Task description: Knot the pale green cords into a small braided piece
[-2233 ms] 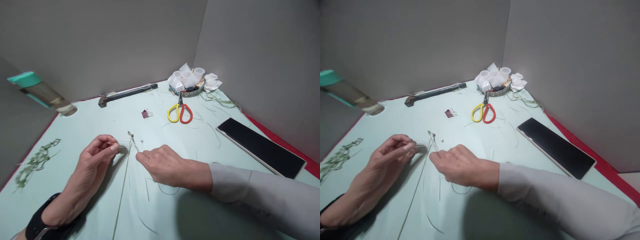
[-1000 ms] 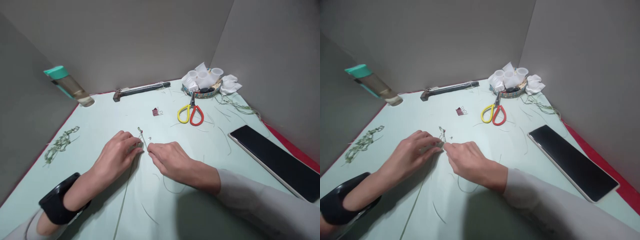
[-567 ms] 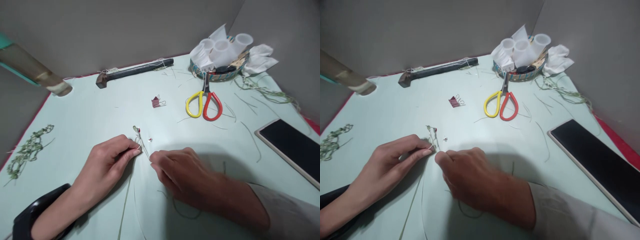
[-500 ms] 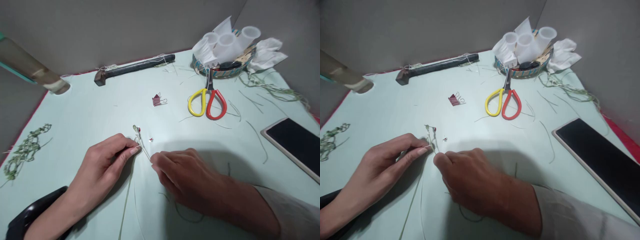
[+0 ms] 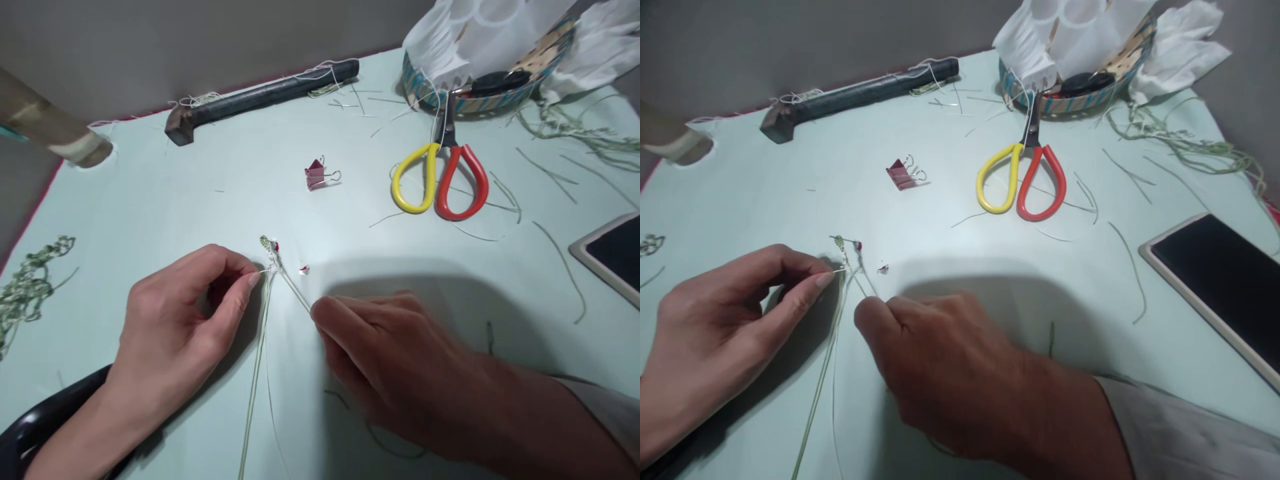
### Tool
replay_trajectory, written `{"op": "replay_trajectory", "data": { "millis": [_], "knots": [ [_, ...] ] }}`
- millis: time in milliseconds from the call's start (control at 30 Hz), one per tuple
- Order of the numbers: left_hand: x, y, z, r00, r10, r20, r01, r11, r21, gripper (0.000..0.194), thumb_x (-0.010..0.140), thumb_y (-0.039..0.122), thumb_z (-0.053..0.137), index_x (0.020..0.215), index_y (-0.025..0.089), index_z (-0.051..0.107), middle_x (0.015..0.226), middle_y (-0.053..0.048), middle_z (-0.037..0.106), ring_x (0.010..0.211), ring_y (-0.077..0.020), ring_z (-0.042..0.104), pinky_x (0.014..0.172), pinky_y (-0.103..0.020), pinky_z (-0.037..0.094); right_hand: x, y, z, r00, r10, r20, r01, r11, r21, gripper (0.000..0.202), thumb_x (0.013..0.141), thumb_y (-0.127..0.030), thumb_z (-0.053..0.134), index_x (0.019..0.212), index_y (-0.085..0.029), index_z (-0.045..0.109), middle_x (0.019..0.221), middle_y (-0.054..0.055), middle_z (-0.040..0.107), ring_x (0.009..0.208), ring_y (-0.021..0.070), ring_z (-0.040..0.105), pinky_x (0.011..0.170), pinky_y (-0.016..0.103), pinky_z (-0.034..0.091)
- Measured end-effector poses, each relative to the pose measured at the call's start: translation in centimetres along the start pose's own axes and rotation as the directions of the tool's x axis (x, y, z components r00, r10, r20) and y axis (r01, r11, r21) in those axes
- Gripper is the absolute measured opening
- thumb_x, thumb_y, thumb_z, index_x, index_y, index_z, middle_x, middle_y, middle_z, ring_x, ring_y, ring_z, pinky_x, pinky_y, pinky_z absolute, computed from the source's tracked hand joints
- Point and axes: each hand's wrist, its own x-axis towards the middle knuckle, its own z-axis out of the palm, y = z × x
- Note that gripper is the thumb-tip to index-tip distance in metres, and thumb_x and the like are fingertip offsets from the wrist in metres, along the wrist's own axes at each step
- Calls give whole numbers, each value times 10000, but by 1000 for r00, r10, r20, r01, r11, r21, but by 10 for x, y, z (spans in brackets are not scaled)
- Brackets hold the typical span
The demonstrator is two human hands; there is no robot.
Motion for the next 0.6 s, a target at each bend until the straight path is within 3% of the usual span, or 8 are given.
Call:
{"op": "replay_trajectory", "data": {
  "millis": [233,600],
  "knots": [
    [-3,5,-2,997,61,-56,-56,994,89,152,935,290,599,786,272,622,644,64,597,473,-119,383,511,-323,338,1,-1,0,999,4,-33,-4,1000,0,234,853,-67,481,804,-249,343,582,-86,365,488,107,206,446,313,165],
    [9,-3,2,989,92,-113,-78,989,126,167,914,226,555,760,227,621,638,36,612,527,-116,488,527,-291,367,1,0,0,1000,-11,-17,11,1000,-23,211,875,-56,436,817,-247,368,601,-76,420,482,101,261,469,304,167]
  ]
}}
